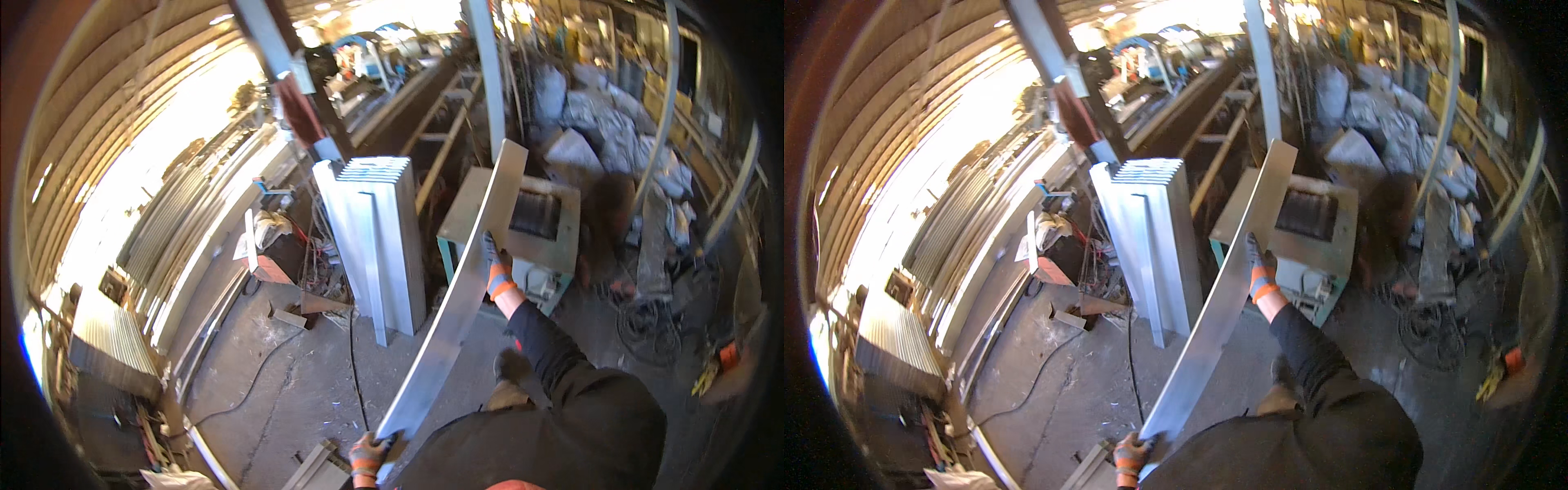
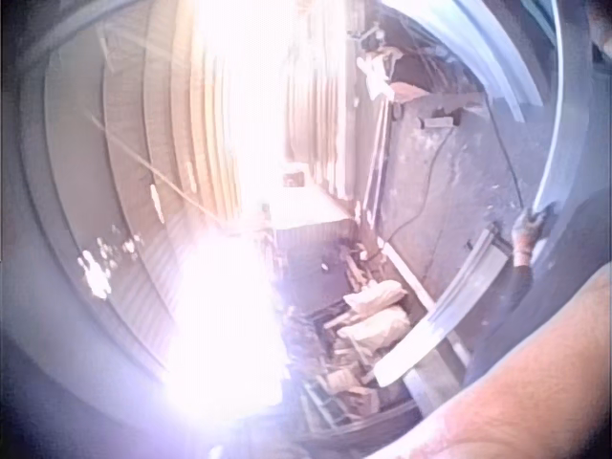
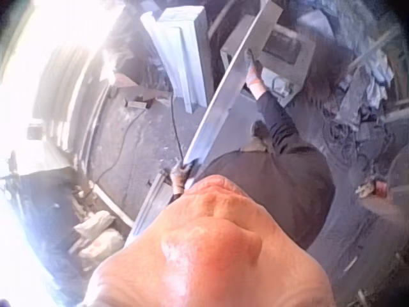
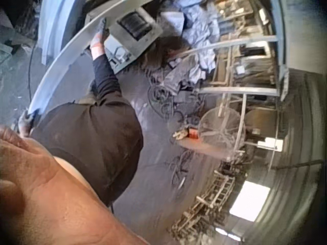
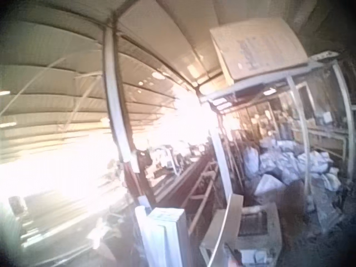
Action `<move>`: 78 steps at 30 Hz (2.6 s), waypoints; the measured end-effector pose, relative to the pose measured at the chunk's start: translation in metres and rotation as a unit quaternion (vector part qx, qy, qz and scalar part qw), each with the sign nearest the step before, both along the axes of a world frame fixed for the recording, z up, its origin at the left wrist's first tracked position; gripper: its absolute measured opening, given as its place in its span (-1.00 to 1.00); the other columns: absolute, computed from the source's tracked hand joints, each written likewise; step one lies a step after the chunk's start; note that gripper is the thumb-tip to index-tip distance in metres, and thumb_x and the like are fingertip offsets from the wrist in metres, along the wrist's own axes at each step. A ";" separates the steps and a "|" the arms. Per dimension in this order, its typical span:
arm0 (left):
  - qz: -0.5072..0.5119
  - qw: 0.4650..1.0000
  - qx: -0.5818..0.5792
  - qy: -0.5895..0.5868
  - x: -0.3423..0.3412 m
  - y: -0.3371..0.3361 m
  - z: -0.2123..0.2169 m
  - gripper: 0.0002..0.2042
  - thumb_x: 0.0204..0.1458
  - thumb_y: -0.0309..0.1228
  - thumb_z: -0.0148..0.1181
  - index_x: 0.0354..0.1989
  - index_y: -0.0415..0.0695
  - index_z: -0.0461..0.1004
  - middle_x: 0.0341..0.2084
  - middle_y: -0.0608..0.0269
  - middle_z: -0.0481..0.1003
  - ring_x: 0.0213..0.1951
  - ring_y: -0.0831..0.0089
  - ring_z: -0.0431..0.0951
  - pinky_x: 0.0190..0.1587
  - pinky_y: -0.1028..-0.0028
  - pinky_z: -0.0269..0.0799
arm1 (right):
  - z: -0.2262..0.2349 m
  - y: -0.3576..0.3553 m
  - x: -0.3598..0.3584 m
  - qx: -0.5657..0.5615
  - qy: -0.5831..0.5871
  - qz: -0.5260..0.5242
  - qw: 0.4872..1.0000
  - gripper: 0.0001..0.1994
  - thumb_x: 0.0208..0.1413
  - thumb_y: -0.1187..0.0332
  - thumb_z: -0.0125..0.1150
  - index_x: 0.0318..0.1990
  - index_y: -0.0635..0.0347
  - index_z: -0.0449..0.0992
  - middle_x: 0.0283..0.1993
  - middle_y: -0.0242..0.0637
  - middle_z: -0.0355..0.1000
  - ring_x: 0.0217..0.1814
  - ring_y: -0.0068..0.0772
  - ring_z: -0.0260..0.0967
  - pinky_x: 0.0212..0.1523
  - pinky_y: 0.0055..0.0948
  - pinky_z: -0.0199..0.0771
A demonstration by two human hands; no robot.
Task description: The person repeatedly feeds long silver metal bars through a belt sander, flipping them to sand multiple edges. Finished bars are stacked against a nearby unit. The person wears gloves and a black long-sleeved shirt.
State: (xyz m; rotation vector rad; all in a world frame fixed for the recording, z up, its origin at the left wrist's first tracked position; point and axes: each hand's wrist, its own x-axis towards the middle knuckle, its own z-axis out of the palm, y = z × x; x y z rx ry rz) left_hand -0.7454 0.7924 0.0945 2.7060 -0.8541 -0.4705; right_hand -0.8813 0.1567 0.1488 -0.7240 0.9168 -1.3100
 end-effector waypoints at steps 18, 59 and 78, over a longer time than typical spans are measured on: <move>-0.158 0.959 -0.029 0.234 -0.084 -0.645 -0.128 -0.28 0.55 0.23 -0.14 -0.02 -0.27 0.69 -0.04 -0.39 0.68 0.07 -0.42 0.63 0.16 -0.20 0.50 | -0.161 -0.513 -0.090 -0.183 0.773 0.053 0.605 -0.18 0.53 -0.30 -0.06 0.61 0.24 0.38 0.58 0.17 0.42 0.61 0.20 0.39 0.66 0.10 0.25; -0.098 0.994 0.001 -0.051 -0.048 -0.055 -0.084 -0.44 0.05 0.20 0.60 -0.29 -0.07 0.54 -0.34 0.06 0.64 -0.22 -0.16 0.68 -0.13 -0.08 0.55 | -0.145 0.087 -0.025 -0.121 0.617 0.019 0.778 0.14 0.07 0.11 0.54 0.76 0.17 0.00 0.82 0.20 -0.13 0.86 0.28 -0.15 0.80 0.20 -0.08; -0.133 0.939 0.010 0.318 -0.065 -0.469 -0.070 -0.43 0.49 0.10 0.17 0.21 -0.25 0.65 -0.06 -0.24 0.74 0.05 -0.05 0.74 0.11 0.09 0.60 | -0.188 -0.306 -0.096 -0.343 0.615 -0.080 0.706 -0.35 0.42 0.15 0.24 0.61 0.09 0.41 0.66 0.05 0.33 0.72 0.19 0.21 0.75 0.22 0.05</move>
